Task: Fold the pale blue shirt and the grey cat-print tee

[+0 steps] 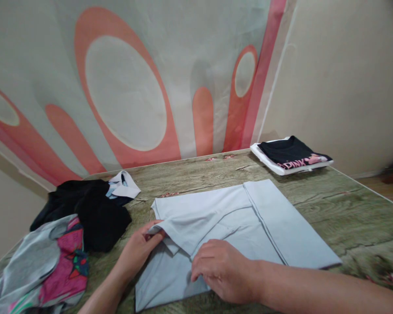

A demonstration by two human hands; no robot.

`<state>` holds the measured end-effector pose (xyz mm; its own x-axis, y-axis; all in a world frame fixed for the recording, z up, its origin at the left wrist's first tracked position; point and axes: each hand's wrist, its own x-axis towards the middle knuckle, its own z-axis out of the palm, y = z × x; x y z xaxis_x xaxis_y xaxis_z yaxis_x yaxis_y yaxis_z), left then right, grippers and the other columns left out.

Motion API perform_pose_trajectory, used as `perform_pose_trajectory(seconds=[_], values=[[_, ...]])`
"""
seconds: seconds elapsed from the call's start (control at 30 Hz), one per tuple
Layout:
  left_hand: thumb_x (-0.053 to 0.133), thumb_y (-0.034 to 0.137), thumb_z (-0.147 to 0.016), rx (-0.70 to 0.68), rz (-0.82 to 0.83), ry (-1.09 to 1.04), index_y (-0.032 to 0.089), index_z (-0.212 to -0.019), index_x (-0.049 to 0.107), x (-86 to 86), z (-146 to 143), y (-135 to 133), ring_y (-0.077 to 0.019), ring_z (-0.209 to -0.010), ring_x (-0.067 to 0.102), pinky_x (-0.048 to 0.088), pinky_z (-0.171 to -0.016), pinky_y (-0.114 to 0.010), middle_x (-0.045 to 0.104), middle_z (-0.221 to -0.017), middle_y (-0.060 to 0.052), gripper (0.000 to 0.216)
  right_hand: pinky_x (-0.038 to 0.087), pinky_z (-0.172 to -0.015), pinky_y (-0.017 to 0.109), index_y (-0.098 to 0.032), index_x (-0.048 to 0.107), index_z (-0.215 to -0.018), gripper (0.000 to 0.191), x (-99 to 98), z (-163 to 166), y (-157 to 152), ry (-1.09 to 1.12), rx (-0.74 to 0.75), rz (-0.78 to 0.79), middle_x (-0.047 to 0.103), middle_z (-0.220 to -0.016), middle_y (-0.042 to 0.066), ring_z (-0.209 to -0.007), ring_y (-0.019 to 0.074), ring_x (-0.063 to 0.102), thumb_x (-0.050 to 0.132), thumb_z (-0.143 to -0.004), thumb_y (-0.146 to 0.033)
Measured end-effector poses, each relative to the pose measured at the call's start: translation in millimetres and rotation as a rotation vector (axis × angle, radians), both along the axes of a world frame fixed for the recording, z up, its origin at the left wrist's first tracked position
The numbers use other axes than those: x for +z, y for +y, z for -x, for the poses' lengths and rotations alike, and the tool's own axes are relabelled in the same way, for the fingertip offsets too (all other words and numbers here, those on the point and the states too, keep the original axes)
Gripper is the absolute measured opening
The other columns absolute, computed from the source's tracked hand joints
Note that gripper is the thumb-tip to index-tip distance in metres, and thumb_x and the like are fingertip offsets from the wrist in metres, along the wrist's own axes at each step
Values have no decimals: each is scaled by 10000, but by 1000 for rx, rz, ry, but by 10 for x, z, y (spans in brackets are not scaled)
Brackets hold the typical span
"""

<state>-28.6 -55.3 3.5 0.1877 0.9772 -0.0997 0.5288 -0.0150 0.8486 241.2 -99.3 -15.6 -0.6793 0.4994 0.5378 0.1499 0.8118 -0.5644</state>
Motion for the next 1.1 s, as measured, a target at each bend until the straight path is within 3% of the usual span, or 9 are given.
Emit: perform_pose_trajectory(seconds=[0.1, 0.17, 0.5, 0.73, 1.1], values=[[571, 435, -884, 60, 49, -64, 165, -1241, 539, -18, 39, 29, -158, -627, 579, 449, -604, -241, 602, -678, 28, 449, 441, -739, 269, -206, 629, -873, 246, -6, -5, -7, -14, -10, 1, 714, -854, 5, -787, 148, 643, 494, -733, -55], [560, 427, -893, 60, 74, -111, 164, -1275, 485, -25, 63, 45, -134, -559, 538, 430, -570, -228, 540, -631, 58, 470, 437, -724, 265, -206, 630, -865, 238, -11, -10, -9, -17, -14, 0, 712, -852, 2, -772, 144, 636, 495, -738, -58], [564, 437, -878, 103, 116, -142, 143, -1238, 473, -34, 107, 73, -135, -561, 590, 466, -568, -249, 617, -730, 10, 474, 439, -732, 262, -200, 627, -866, 235, -8, -13, -6, -23, -7, -12, 702, -846, 2, -770, 137, 617, 501, -745, -43], [664, 439, -797, 116, 130, -160, 140, -1211, 494, 12, 59, 56, -132, -553, 578, 457, -546, -235, 618, -699, 22, 538, 407, -921, 336, -194, 621, -1058, 284, 65, -36, 23, -43, -205, -14, 673, -1097, 43, -1041, 181, 565, 517, -831, -59], [600, 479, -832, 108, 100, -50, 120, -1199, 526, 7, 78, 71, -142, -530, 568, 461, -541, -249, 635, -678, 0, 518, 374, -939, 339, -215, 645, -997, 237, 12, -51, 28, -150, -227, -15, 654, -1144, 24, -1064, 168, 552, 539, -846, -67]])
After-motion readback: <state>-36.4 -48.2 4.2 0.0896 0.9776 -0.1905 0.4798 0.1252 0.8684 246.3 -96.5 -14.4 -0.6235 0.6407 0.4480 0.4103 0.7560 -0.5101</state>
